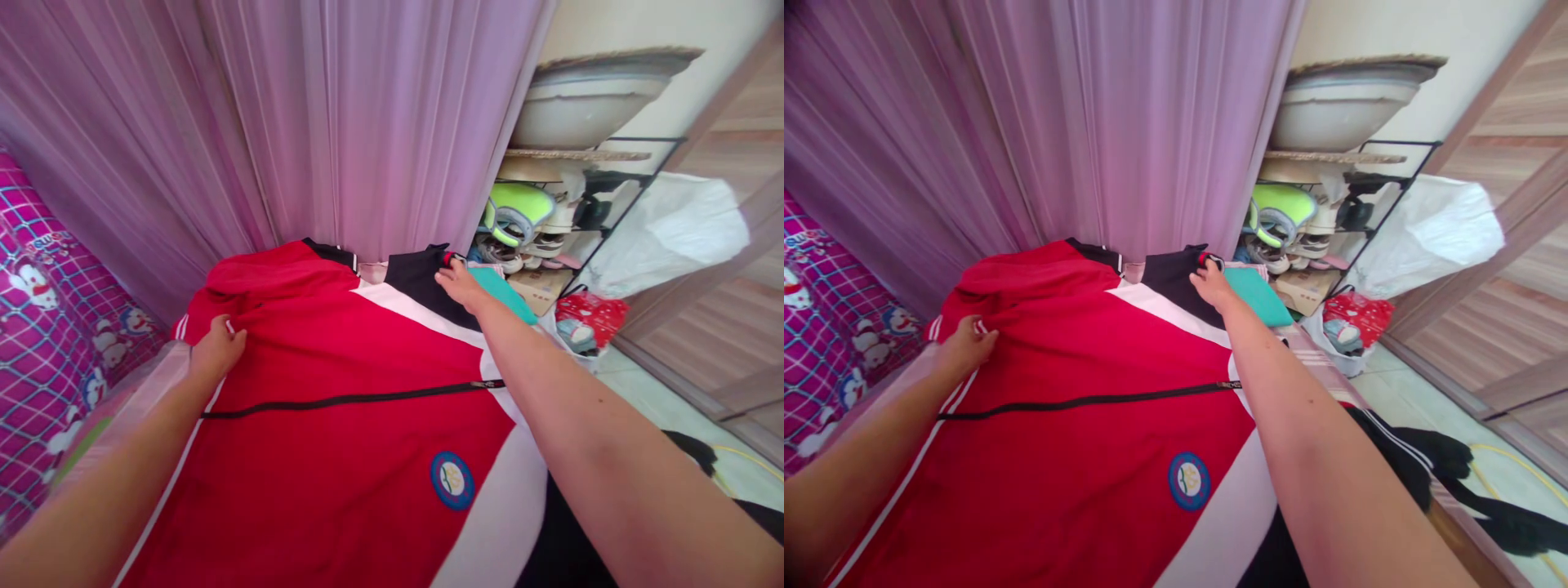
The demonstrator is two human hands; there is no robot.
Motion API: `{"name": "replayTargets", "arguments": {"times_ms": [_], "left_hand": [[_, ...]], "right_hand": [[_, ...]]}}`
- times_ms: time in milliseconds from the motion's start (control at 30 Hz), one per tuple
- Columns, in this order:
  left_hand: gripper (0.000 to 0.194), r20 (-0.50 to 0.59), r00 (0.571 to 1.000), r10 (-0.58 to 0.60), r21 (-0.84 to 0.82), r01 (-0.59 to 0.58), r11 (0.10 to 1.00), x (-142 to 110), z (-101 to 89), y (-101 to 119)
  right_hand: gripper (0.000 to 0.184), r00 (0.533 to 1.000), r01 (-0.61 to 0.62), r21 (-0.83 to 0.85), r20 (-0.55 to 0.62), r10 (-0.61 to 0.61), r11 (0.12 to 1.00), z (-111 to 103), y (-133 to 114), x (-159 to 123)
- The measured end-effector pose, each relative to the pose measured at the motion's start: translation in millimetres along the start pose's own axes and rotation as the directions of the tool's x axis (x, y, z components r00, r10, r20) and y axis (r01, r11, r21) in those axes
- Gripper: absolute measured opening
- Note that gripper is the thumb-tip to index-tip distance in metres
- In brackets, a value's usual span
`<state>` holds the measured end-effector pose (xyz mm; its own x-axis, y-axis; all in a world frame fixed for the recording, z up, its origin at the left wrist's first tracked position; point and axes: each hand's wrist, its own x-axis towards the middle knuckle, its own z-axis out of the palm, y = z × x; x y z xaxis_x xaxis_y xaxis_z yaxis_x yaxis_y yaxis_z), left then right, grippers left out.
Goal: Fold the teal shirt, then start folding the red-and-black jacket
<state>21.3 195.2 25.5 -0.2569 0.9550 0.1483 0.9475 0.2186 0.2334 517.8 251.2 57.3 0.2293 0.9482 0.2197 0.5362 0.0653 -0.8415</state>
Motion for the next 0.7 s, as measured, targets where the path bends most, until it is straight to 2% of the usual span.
{"name": "replayTargets", "arguments": {"times_ms": [67, 133, 200, 233, 300, 367, 433, 500, 567, 700], "left_hand": [[0.07, -0.038, 0.999, 0.005, -0.044, -0.007, 0.999, -18, 10.6, 5], [0.071, -0.106, 0.983, 0.151, -0.079, -0.159, 0.984, -39, 21.3, 8], [0.069, -0.159, 0.916, 0.369, -0.062, -0.382, 0.922, -68, 31.2, 7], [0.067, -0.161, 0.872, 0.462, -0.039, -0.474, 0.88, -85, 35.6, 4], [0.064, -0.12, 0.799, 0.589, 0.012, -0.592, 0.806, -122, 42.5, -4], [0.062, -0.064, 0.758, 0.649, 0.07, -0.646, 0.76, -156, 46.3, -14], [0.06, -0.01, 0.745, 0.667, 0.103, -0.663, 0.741, -181, 46.7, -24], [0.06, 0.044, 0.754, 0.655, 0.108, -0.655, 0.748, -192, 44.0, -31], [0.06, 0.096, 0.771, 0.63, 0.104, -0.637, 0.764, -192, 39.2, -33], [0.057, 0.139, 0.78, 0.611, 0.075, -0.623, 0.779, -187, 29.0, -29]], "right_hand": [[0.077, 0.995, -0.078, -0.042, 0.063, 0.081, 0.996, 1, 7, -14], [0.084, 0.998, -0.061, -0.126, 0.003, 0.062, 0.99, -6, 11, -36], [0.079, 0.997, 0.062, -0.241, -0.024, -0.07, 0.968, -17, 13, -69], [0.073, 0.987, 0.155, -0.307, 0.005, -0.161, 0.939, -22, 14, -90], [0.059, 0.939, 0.343, -0.393, 0.166, -0.301, 0.853, -31, 19, -139], [0.051, 0.891, 0.449, -0.482, 0.304, -0.336, 0.752, -35, 29, -191], [0.053, 0.88, 0.464, -0.593, 0.393, -0.267, 0.658, -36, 42, -235], [0.053, 0.885, 0.45, -0.666, 0.423, -0.196, 0.595, -35, 53, -265], [0.052, 0.895, 0.429, -0.709, 0.415, -0.161, 0.56, -35, 57, -279], [0.055, 0.906, 0.417, -0.732, 0.378, -0.187, 0.539, -39, 47, -289]]}}
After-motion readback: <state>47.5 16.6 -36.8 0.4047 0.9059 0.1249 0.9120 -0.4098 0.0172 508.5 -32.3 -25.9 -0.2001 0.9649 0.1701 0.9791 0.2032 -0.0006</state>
